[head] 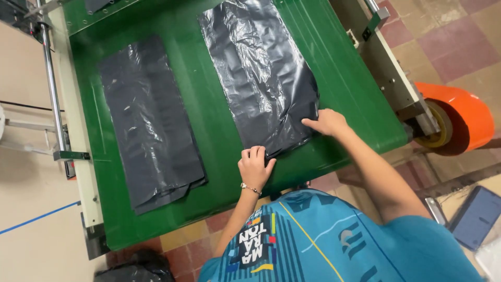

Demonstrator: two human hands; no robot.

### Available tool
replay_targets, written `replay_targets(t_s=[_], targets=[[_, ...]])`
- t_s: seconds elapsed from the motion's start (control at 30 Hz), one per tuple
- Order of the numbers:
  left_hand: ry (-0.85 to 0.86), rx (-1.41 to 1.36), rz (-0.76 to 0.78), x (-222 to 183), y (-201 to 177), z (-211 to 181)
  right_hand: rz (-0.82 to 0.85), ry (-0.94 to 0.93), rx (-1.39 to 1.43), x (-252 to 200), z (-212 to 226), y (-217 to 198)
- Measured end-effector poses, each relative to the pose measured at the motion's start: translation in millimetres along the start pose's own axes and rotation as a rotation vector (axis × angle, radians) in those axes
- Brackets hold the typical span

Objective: Folding black plastic bags and inserting them into clear plastic packaging sleeves

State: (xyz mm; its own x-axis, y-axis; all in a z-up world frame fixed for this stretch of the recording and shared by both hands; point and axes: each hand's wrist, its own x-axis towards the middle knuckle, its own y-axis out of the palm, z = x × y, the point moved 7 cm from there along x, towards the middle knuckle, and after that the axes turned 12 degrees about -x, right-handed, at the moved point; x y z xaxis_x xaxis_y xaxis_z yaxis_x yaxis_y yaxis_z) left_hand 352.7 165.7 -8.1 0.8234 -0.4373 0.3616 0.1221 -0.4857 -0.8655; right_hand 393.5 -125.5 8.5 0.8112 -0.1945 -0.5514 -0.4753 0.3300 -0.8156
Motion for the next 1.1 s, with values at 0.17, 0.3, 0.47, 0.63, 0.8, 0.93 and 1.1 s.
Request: replay_targets(t_s=[0.17,0.3,0.47,0.63,0.8,0.93,1.1], targets=[[-0.051,0.088,-0.021,7.3,8.5,-10.5,-0.006,0.022,0.632,33.3,-21.5,34.8],[-0.065,0.092,-0.036,18.5,3.1,-22.3,-0.185,-0.037,0.764,36.4,-25.5,24.8],[-0.063,0.135,-0.088,23.0,16.5,-11.7,-0.492,0.002,0.948,20.7,-17.5,-1.9],[0.018,0.134,-0.091,15.4,18.9,33.0,-0.695,-0.036,0.847,-14.1,-22.1,-4.3],[0.231,-0.336,0.064,-7.0,-38.4,5.0,-0.500,-0.054,0.833,-79.4,-59.6,19.6],[0.157,-0.685,0.184,8.1,-101.6,-24.3,-0.194,0.177,1.165,-130.5,-75.0,21.7],[-0.101,-1.005,-0.023,89.6,-96.7,24.8,-0.288,0.010,1.212,-30.0,-98.1,18.2]])
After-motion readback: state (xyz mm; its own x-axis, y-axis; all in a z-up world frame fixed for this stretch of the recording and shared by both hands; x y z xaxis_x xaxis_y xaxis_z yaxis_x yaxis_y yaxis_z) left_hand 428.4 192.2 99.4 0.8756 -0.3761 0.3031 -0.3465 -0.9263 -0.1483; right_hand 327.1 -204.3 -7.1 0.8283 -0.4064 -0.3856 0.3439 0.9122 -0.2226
